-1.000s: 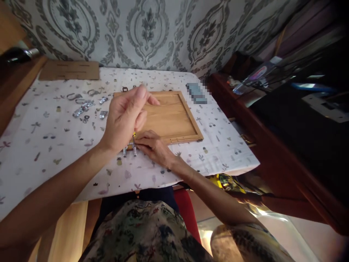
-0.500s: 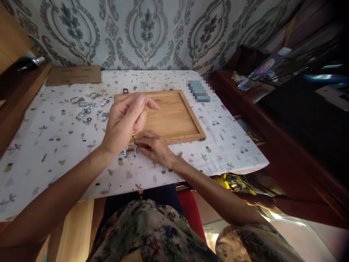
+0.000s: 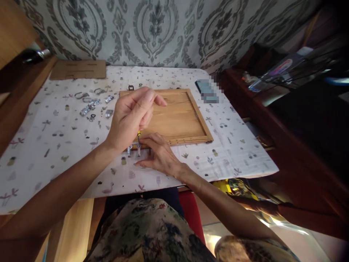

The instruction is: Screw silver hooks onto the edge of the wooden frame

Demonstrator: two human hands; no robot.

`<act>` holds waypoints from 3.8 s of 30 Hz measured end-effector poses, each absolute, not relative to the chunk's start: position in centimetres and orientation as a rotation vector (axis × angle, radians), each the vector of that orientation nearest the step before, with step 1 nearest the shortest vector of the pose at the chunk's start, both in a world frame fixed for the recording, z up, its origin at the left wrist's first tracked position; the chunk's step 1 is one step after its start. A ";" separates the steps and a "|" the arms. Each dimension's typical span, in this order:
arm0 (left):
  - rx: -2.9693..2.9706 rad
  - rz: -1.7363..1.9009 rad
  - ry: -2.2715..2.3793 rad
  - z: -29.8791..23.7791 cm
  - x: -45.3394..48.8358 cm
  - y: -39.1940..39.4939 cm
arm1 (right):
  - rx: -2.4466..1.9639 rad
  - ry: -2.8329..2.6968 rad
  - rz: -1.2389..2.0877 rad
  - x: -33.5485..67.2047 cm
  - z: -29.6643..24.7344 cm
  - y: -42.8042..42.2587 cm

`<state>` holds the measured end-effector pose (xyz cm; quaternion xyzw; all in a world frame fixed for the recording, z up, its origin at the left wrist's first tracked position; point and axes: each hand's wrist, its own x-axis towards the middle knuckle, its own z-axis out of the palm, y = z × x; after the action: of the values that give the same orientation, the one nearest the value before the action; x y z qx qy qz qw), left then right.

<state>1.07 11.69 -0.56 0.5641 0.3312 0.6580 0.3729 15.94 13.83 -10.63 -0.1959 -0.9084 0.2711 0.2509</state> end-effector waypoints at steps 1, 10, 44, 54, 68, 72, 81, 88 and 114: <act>1.439 1.691 0.845 -0.5 1.0 11.7 | -0.550 -2.464 0.725 15.8 -10.6 13.7; 1.402 1.683 0.836 -0.3 1.2 11.9 | -0.600 -2.483 0.771 15.6 -9.9 13.8; 1.371 1.581 0.966 -0.9 0.8 11.9 | -0.749 -2.526 0.882 15.1 -8.6 14.1; 1.266 1.601 0.934 -0.8 0.9 11.5 | -0.769 -2.528 0.868 15.0 -8.7 14.1; 1.305 1.700 0.913 0.4 1.4 10.2 | -0.756 -2.507 0.846 15.1 -8.8 14.0; 1.303 1.669 0.919 -0.6 0.8 10.5 | -0.748 -2.528 0.836 15.1 -8.8 14.0; 1.291 1.665 0.955 -0.3 0.9 10.3 | -0.747 -2.508 0.831 15.0 -9.1 14.1; 1.291 1.634 0.975 -0.8 0.9 10.3 | -0.744 -2.520 0.847 15.1 -8.9 14.1; 1.344 1.536 0.883 -0.8 2.3 10.8 | -0.763 -2.537 0.868 15.0 -8.5 14.0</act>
<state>2.28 10.80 -0.80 0.5419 0.3561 0.6191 0.4429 15.02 14.04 -8.51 -0.2695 -0.8958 0.3066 0.1758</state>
